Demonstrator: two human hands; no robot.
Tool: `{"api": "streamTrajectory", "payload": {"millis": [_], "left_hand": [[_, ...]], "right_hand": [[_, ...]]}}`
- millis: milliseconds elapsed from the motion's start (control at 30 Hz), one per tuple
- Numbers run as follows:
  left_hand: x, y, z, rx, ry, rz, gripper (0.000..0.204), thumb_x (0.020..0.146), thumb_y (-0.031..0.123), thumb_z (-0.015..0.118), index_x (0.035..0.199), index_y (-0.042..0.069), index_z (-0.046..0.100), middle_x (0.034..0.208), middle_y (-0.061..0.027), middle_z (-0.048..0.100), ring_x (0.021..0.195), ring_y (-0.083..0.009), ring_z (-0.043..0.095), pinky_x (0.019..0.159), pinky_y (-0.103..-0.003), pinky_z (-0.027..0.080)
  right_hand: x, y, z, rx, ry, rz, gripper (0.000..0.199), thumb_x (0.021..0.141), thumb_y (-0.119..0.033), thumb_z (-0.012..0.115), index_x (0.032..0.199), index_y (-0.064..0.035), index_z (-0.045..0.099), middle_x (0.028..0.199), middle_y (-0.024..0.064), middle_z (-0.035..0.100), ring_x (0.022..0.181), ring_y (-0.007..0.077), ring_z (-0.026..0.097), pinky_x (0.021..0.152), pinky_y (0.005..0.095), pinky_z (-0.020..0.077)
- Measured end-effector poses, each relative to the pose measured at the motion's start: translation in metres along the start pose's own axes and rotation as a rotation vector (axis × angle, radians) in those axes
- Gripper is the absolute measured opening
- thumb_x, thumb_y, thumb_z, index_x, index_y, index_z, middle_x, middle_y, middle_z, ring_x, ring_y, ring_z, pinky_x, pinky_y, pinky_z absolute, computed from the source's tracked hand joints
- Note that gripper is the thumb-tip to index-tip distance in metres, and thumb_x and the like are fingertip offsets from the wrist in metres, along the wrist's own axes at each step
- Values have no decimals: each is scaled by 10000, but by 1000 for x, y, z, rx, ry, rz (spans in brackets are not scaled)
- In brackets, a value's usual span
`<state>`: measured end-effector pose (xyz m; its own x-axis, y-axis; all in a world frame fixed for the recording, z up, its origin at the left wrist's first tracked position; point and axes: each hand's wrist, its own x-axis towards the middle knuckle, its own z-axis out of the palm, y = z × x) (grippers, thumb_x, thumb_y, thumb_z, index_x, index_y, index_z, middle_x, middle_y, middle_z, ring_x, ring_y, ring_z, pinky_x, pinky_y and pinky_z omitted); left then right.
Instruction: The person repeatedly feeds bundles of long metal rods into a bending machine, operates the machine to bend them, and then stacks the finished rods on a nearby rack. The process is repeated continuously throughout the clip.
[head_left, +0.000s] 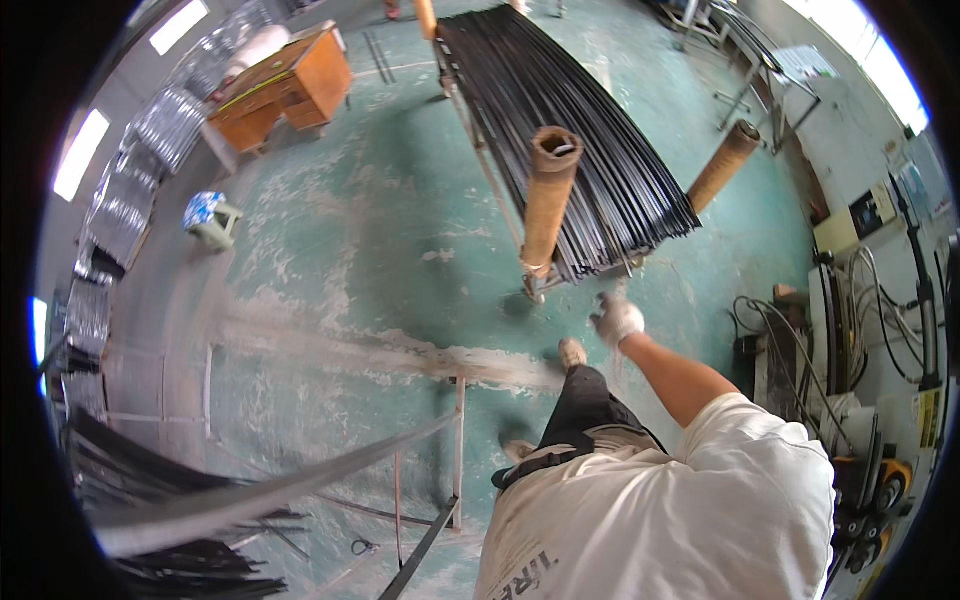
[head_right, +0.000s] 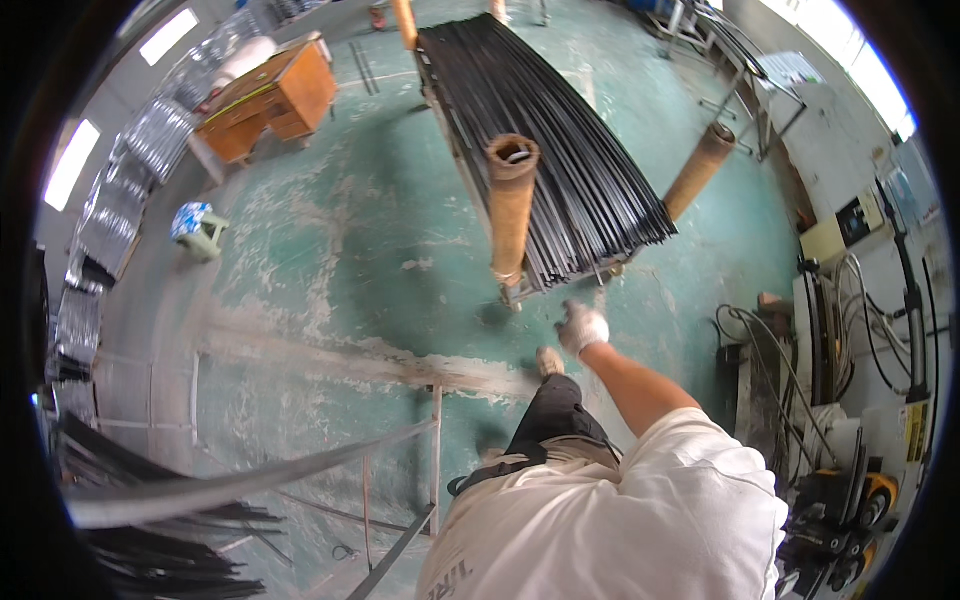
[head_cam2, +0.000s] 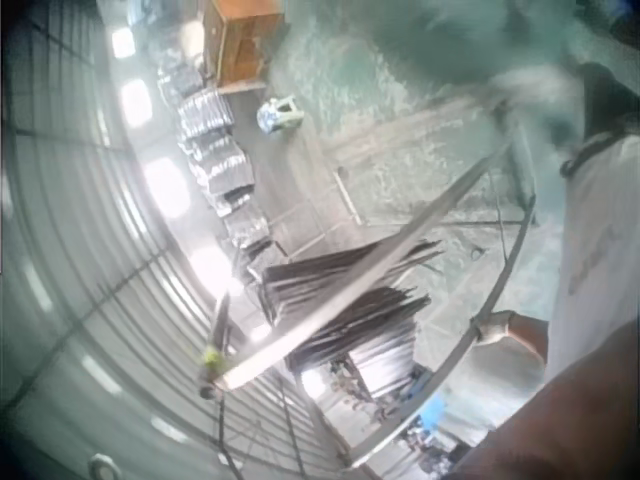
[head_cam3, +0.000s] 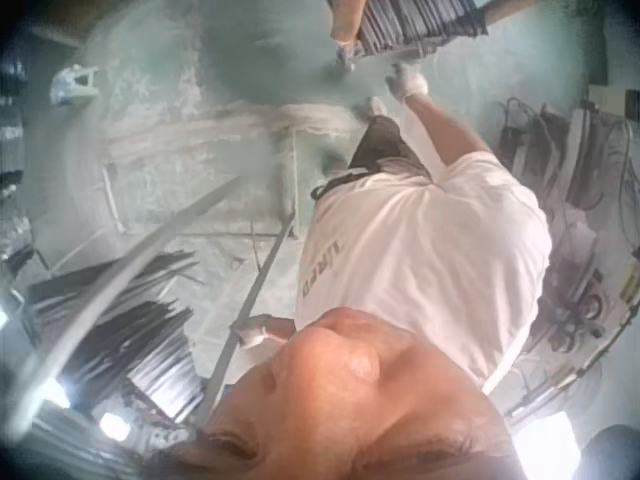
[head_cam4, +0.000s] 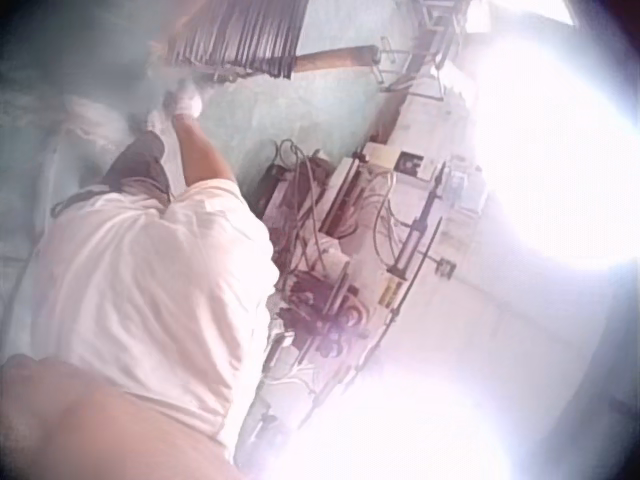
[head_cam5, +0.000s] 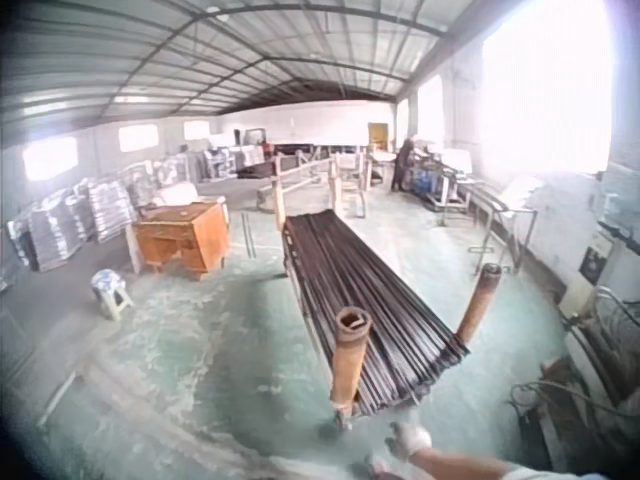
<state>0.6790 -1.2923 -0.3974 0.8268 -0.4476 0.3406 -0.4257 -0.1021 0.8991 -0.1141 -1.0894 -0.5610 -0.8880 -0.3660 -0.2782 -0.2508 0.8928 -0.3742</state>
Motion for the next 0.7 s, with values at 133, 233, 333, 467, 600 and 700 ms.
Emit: {"api": "streamTrajectory", "payload": {"millis": [133,233,333,467,600,700], "left_hand": [[-104,4,54,237,-356,-104,174,978,201,777,1085,65,765,1095,-106,754,940,-219,704,728,-431,564],[-178,12,111,275,-679,-360,260,930,132,807,1170,45,755,1076,-118,744,945,-244,722,714,-411,572],[-365,155,171,37,-1210,-257,482,962,51,763,1425,8,637,1162,-156,748,1057,-292,746,928,-406,626],[-551,308,221,153,-1617,445,211,1010,59,716,1186,-59,707,1166,-138,700,1053,-243,671,935,-379,563],[-649,390,245,94,-1698,500,220,1025,-3,697,1235,-67,688,1178,-116,693,1097,-198,660,1009,-353,544],[-688,416,263,85,-1818,444,207,1028,-11,691,1233,-37,699,1177,-118,706,1085,-200,668,1004,-348,543]], "right_hand": [[81,55,-59,-71,41,274,971,864,-481,892,1620,-54,456,1414,269,686,1336,435,660,1108,499,553],[160,72,-87,-52,82,376,1203,783,-575,938,1682,-37,346,1541,258,584,1465,444,540,1194,490,489],[249,105,-88,-212,176,427,1449,710,-788,889,1731,6,237,1718,308,367,1592,478,370,1308,608,312],[303,57,-97,-164,-28,571,1465,693,-733,928,1726,14,206,1714,307,360,1583,486,355,1291,582,341],[315,63,-96,-110,-57,445,1131,798,-559,941,1595,27,394,1450,246,588,1378,394,546,1171,500,483],[331,95,-99,-18,-115,398,823,854,-491,909,1425,16,603,1380,236,663,1316,394,634,1100,476,565]]}}
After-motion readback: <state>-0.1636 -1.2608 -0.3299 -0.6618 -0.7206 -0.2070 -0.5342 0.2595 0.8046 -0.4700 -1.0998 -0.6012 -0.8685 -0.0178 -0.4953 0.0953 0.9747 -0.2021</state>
